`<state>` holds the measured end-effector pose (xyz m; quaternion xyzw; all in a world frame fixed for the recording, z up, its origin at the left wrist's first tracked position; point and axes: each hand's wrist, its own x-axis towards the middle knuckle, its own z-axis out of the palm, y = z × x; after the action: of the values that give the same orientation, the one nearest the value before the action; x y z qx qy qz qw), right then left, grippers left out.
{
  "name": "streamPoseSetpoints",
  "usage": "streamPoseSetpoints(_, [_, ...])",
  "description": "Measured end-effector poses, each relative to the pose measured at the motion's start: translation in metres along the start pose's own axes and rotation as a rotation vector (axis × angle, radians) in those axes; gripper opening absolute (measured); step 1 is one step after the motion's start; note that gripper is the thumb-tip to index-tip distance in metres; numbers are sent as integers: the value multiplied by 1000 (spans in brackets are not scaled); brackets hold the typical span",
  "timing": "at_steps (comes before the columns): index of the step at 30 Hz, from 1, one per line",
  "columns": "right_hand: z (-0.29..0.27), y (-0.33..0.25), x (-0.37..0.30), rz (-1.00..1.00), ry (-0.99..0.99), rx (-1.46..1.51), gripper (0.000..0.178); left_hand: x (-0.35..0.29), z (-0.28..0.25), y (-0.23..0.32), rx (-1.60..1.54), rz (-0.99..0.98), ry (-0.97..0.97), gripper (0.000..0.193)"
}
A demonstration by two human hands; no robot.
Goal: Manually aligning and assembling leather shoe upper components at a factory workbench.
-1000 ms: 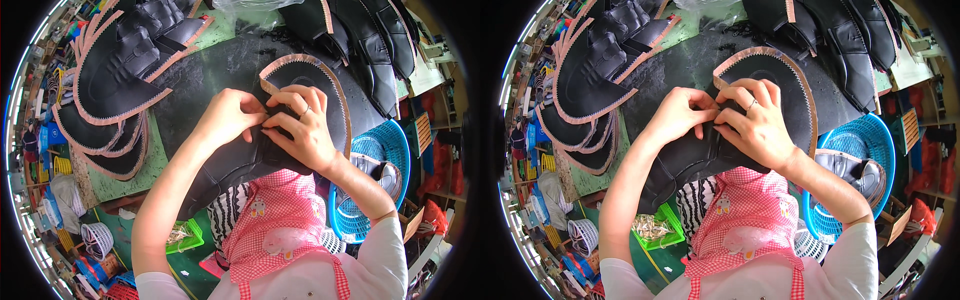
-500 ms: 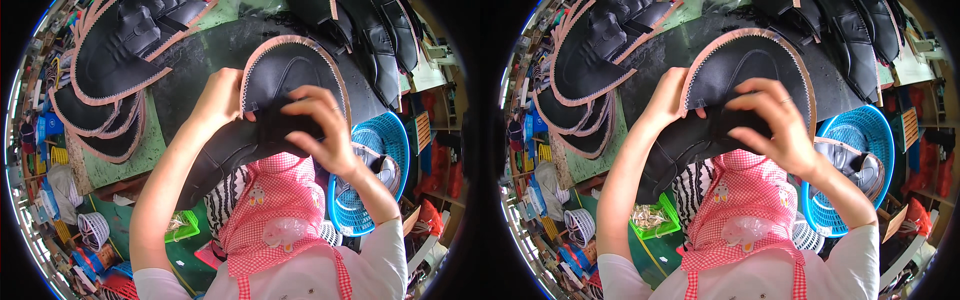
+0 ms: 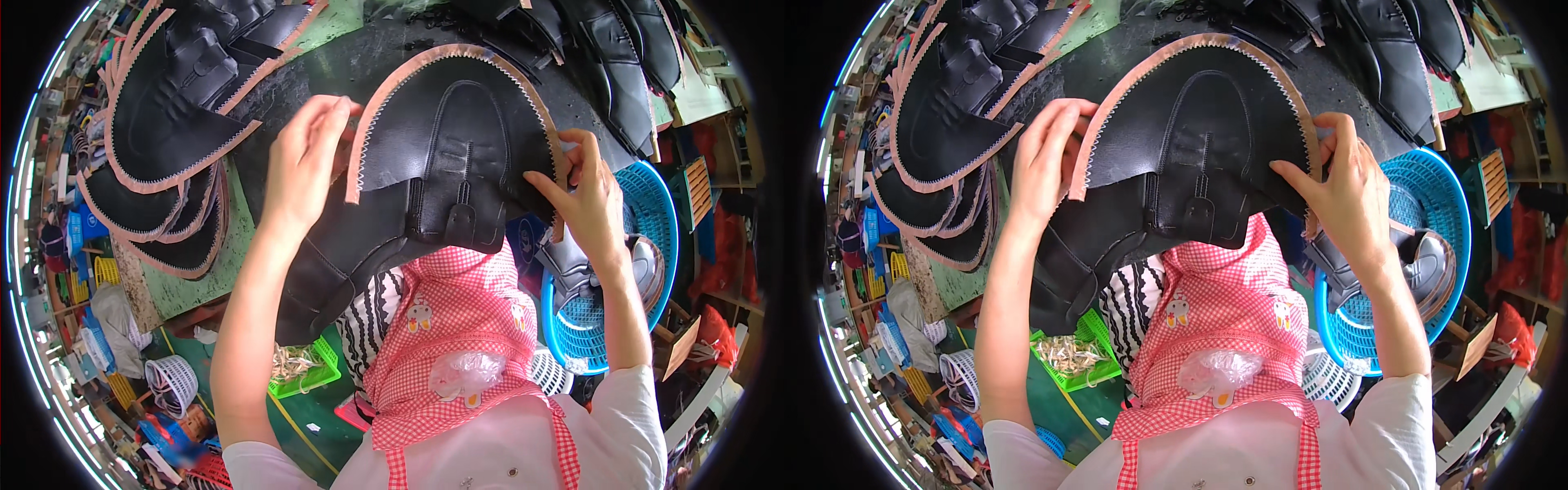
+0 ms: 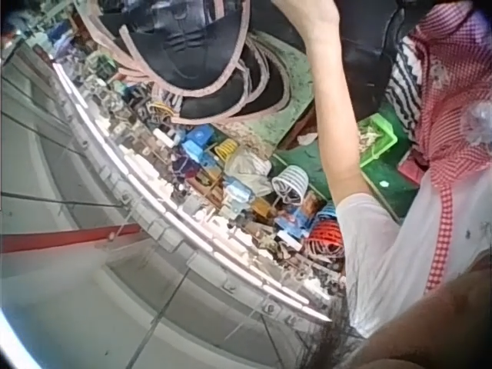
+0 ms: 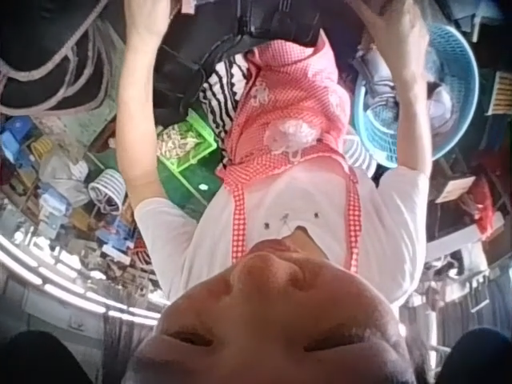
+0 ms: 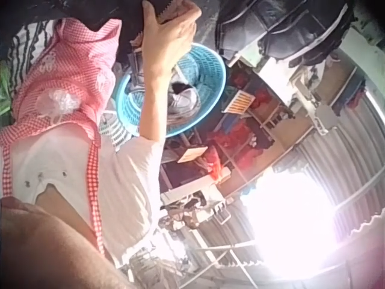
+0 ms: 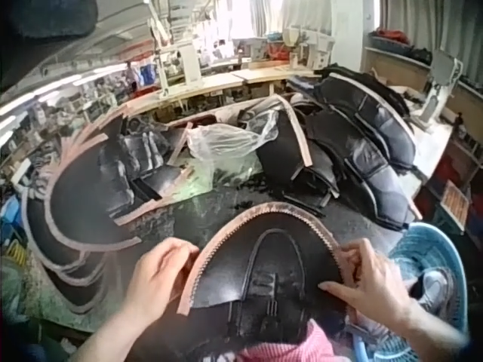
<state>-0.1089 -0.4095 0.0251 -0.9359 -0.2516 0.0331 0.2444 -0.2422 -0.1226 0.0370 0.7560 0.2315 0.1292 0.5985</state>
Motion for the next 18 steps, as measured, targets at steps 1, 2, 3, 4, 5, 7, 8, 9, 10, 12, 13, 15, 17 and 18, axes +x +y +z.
streamPoseSetpoints(1, [1,4,-1,11,4,2,58,-4,-4,1,243,42,5,40])
streamPoseSetpoints(2, [2,9,-1,-46,38,5,52,-7,-7,3,484,88,9,46])
streamPoseSetpoints(3, [1,15,-2,-100,73,6,46,-15,-3,7,575,-5,-52,53])
streamPoseSetpoints(4, [-3,12,-2,-76,86,-10,46,-21,-3,3,834,145,-87,48])
streamPoseSetpoints(5, [-7,3,-1,65,-40,202,36,-24,-4,2,765,112,-152,42])
streamPoseSetpoints(7, [-12,16,-10,110,-76,562,21,-29,4,13,431,-100,-247,32])
streamPoseSetpoints(8, [-2,45,-21,9,12,685,18,-30,19,23,172,-290,-298,31])
streamPoseSetpoints(9, [2,65,-31,-115,138,783,17,-38,30,37,140,-238,-325,33])
streamPoseSetpoints(10, [5,89,-47,-58,130,1071,15,-40,42,44,101,-189,-351,37])
streamPoseSetpoints(12, [-10,125,-78,214,177,1199,14,-44,88,70,-13,-150,-511,40])
streamPoseSetpoints(13, [-23,151,-99,470,145,1447,34,-42,120,74,-24,-70,-628,42])
streamPoseSetpoints(15, [-47,155,-124,484,140,1330,55,-42,179,64,-44,305,-753,47])
streamPoseSetpoints(17, [-59,192,-151,546,361,1158,55,-38,234,72,149,434,-867,49])
streamPoseSetpoints(18, [-66,221,-169,708,471,953,56,-35,254,79,343,368,-964,47])
